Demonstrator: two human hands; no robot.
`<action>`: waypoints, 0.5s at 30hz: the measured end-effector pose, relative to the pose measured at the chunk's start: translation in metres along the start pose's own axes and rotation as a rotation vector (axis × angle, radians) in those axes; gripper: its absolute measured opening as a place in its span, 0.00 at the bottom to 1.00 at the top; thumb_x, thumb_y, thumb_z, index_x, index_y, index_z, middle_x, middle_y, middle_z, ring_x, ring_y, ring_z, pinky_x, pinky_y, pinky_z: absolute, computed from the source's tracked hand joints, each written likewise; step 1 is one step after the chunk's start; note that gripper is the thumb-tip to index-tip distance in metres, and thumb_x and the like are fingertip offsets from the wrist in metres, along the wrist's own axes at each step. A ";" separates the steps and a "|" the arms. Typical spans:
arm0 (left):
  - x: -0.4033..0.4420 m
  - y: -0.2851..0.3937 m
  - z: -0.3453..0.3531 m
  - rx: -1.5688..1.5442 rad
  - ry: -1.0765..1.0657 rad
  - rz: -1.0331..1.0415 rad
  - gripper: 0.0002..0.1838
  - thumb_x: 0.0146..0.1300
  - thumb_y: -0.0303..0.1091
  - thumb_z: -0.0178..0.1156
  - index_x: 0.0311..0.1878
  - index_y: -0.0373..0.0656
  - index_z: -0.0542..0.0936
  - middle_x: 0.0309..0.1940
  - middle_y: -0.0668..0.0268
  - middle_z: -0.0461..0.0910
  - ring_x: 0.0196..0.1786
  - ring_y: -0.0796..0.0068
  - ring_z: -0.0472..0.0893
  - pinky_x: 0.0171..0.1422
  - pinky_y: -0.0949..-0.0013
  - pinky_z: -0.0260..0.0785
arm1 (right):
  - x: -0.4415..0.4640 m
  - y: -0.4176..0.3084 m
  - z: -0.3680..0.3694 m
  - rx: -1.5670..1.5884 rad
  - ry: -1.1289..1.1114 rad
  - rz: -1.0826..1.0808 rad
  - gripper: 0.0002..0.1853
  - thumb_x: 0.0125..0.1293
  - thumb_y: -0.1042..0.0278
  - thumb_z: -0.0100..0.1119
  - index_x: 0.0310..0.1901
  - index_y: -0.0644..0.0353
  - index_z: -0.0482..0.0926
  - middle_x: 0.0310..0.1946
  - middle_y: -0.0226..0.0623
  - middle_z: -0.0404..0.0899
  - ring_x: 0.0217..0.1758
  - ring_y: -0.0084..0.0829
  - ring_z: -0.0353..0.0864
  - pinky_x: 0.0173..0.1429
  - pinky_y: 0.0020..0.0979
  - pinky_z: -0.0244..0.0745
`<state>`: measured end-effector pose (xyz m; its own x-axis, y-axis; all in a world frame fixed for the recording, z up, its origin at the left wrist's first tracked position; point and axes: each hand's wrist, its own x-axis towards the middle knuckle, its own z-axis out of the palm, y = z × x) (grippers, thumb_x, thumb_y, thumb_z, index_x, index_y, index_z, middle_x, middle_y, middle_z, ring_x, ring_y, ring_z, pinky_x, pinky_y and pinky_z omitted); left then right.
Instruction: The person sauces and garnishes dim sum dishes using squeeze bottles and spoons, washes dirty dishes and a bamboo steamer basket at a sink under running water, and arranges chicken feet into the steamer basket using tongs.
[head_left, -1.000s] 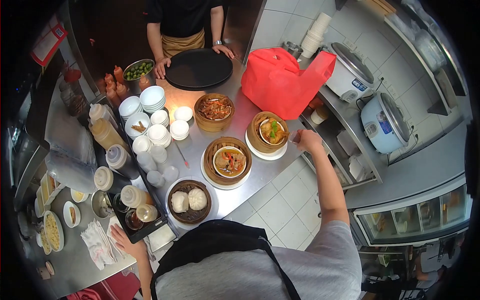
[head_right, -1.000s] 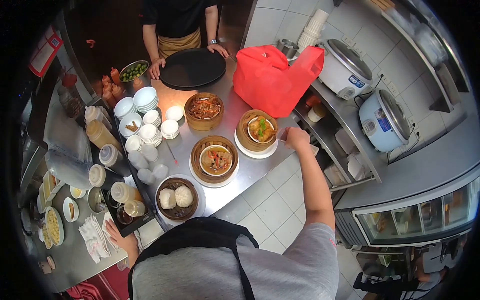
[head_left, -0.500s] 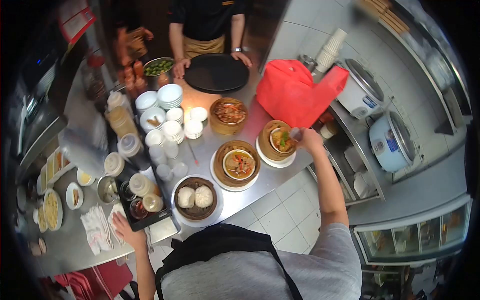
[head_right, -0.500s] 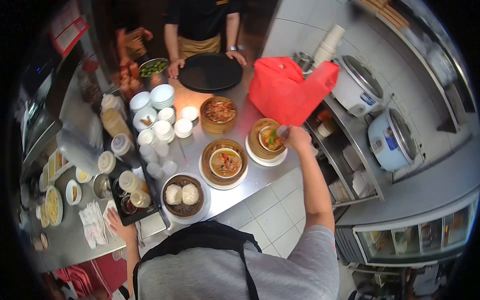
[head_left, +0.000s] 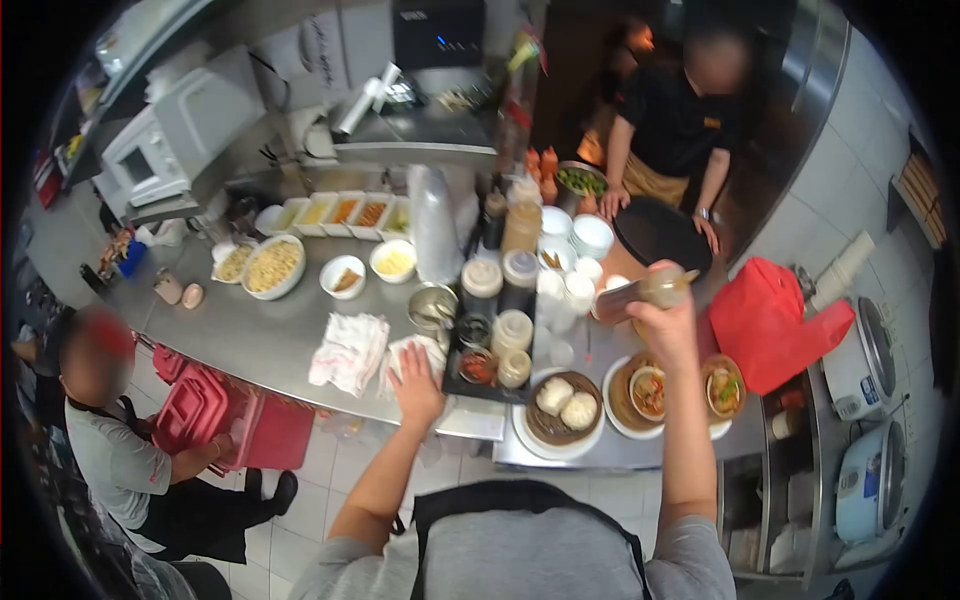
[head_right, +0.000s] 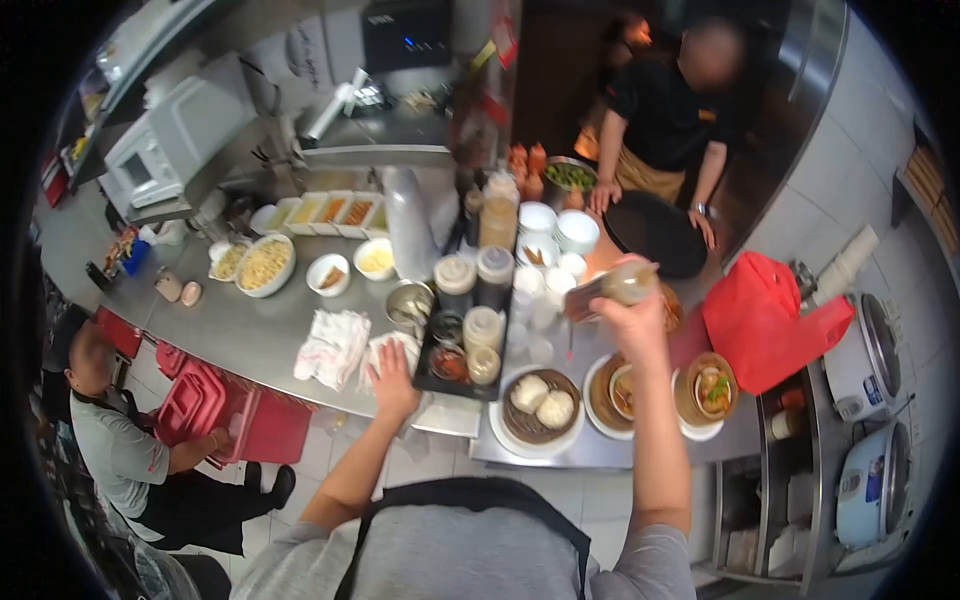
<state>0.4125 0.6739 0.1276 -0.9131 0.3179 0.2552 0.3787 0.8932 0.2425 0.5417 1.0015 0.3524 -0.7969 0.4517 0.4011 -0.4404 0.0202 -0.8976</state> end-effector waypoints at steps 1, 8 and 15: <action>-0.003 -0.002 0.000 0.007 0.012 0.010 0.35 0.62 0.45 0.51 0.69 0.38 0.57 0.72 0.57 0.49 0.74 0.57 0.48 0.71 0.38 0.37 | 0.008 0.022 0.018 -0.070 0.029 -0.044 0.29 0.42 0.82 0.68 0.48 0.56 0.70 0.39 0.26 0.73 0.44 0.22 0.73 0.48 0.25 0.70; -0.029 -0.019 0.001 -0.095 0.123 0.016 0.37 0.59 0.50 0.51 0.68 0.39 0.60 0.71 0.55 0.52 0.74 0.57 0.49 0.70 0.35 0.35 | 0.025 0.137 0.091 -0.220 -0.008 -0.014 0.35 0.38 0.76 0.75 0.53 0.61 0.70 0.44 0.31 0.75 0.47 0.25 0.75 0.52 0.29 0.72; -0.028 -0.019 0.001 -0.102 0.131 0.036 0.36 0.60 0.51 0.49 0.67 0.39 0.61 0.70 0.55 0.53 0.73 0.57 0.51 0.69 0.35 0.36 | 0.031 0.148 0.099 -0.326 -0.143 0.511 0.28 0.46 0.79 0.71 0.51 0.62 0.71 0.42 0.32 0.77 0.43 0.26 0.77 0.45 0.29 0.74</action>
<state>0.4305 0.6489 0.1149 -0.8735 0.2992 0.3840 0.4307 0.8428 0.3229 0.4107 0.9302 0.2505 -0.9311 0.3525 -0.0938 0.1425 0.1149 -0.9831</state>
